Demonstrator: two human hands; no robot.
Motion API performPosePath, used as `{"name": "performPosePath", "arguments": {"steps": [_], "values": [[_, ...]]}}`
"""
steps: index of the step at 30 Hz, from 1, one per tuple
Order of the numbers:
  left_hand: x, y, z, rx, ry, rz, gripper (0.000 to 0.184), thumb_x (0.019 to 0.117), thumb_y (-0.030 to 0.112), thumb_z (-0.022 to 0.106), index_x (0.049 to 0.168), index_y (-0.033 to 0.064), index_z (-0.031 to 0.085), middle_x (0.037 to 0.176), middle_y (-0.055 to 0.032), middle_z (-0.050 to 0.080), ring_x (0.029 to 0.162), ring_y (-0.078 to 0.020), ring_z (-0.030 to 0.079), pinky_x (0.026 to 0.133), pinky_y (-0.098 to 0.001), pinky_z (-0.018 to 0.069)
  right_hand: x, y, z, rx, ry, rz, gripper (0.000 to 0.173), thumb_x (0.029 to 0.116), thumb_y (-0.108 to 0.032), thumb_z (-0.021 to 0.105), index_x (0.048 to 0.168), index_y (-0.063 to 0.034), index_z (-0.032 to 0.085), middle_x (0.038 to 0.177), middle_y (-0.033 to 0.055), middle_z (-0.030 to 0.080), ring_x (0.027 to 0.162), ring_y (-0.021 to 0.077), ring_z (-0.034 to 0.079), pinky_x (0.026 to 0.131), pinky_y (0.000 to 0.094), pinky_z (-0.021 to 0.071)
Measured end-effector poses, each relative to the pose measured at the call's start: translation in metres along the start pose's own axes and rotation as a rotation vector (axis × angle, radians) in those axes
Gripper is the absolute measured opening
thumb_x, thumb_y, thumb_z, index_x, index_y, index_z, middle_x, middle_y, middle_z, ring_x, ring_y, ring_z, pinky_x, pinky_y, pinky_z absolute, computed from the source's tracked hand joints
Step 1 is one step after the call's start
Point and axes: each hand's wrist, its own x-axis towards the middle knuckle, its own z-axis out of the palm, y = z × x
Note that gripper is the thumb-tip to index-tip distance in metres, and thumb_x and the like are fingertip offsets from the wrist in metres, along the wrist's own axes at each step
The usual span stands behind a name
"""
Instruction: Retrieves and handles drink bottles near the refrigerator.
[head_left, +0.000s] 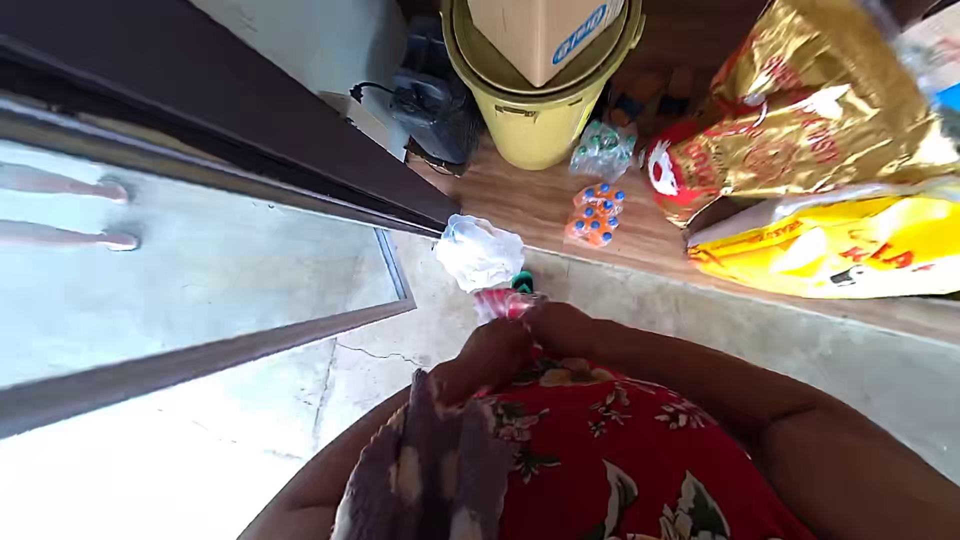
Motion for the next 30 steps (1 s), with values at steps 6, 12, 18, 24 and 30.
{"name": "performPosePath", "arguments": {"steps": [6, 12, 18, 24, 30], "values": [[-0.071, 0.014, 0.089, -0.138, 0.602, 0.042, 0.027, 0.102, 0.015, 0.058, 0.1, -0.006, 0.075, 0.108, -0.0222, 0.074, 0.11, -0.0375, 0.069, 0.102, -0.0527, 0.0515, -0.011, -0.062, 0.018, 0.019, 0.03, -0.175, 0.025, 0.1007, -0.007, 0.058, 0.117, 0.0088, 0.067, 0.116, 0.0295, 0.068, 0.115, 0.0448, 0.063, 0.101, 0.0624, 0.0461], [-0.139, 0.02, 0.136, 0.044, 0.981, 0.231, 0.016, 0.0893, 0.009, 0.068, 0.079, 0.0002, 0.076, 0.08, -0.0162, 0.073, 0.085, -0.0364, 0.072, 0.082, -0.0511, 0.0578, -0.027, -0.138, 0.051, 0.125, -0.048, -0.163, 0.026, 0.1032, -0.006, 0.055, 0.119, 0.011, 0.065, 0.115, 0.0307, 0.067, 0.113, 0.042, 0.063, 0.1, 0.0577, 0.0458], [-0.207, -0.009, 0.17, -0.077, 1.01, 0.233, 0.015, 0.0908, 0.005, 0.066, 0.084, -0.0046, 0.075, 0.084, -0.0188, 0.074, 0.087, -0.0354, 0.074, 0.085, -0.0495, 0.0584, -0.021, -0.193, 0.091, -0.226, 0.005, -0.304, 0.026, 0.1025, -0.004, 0.052, 0.12, 0.0099, 0.066, 0.121, 0.0302, 0.066, 0.121, 0.0443, 0.062, 0.106, 0.0586, 0.0454], [-0.307, -0.086, 0.211, -0.007, 1.144, 0.177, 0.016, 0.091, 0.004, 0.064, 0.082, -0.0055, 0.073, 0.079, -0.0184, 0.072, 0.081, -0.035, 0.073, 0.09, -0.0529, 0.0548, 0.047, -0.287, 0.137, -0.384, 0.019, -0.426, 0.028, 0.1044, -0.007, 0.053, 0.123, 0.0084, 0.067, 0.125, 0.0282, 0.067, 0.124, 0.041, 0.062, 0.109, 0.0549, 0.0441], [-0.413, -0.171, 0.249, 0.063, 1.164, 0.128, 0.016, 0.0916, 0.004, 0.064, 0.079, -0.003, 0.072, 0.077, -0.0164, 0.071, 0.08, -0.0328, 0.073, 0.085, -0.0472, 0.0573, 0.115, -0.412, 0.215, -0.713, -0.29, -0.304, 0.037, 0.0995, -0.013, 0.066, 0.125, 0.013, 0.061, 0.129, 0.0333, 0.062, 0.126, 0.0491, 0.057, 0.105, 0.0642, 0.0439]]}}
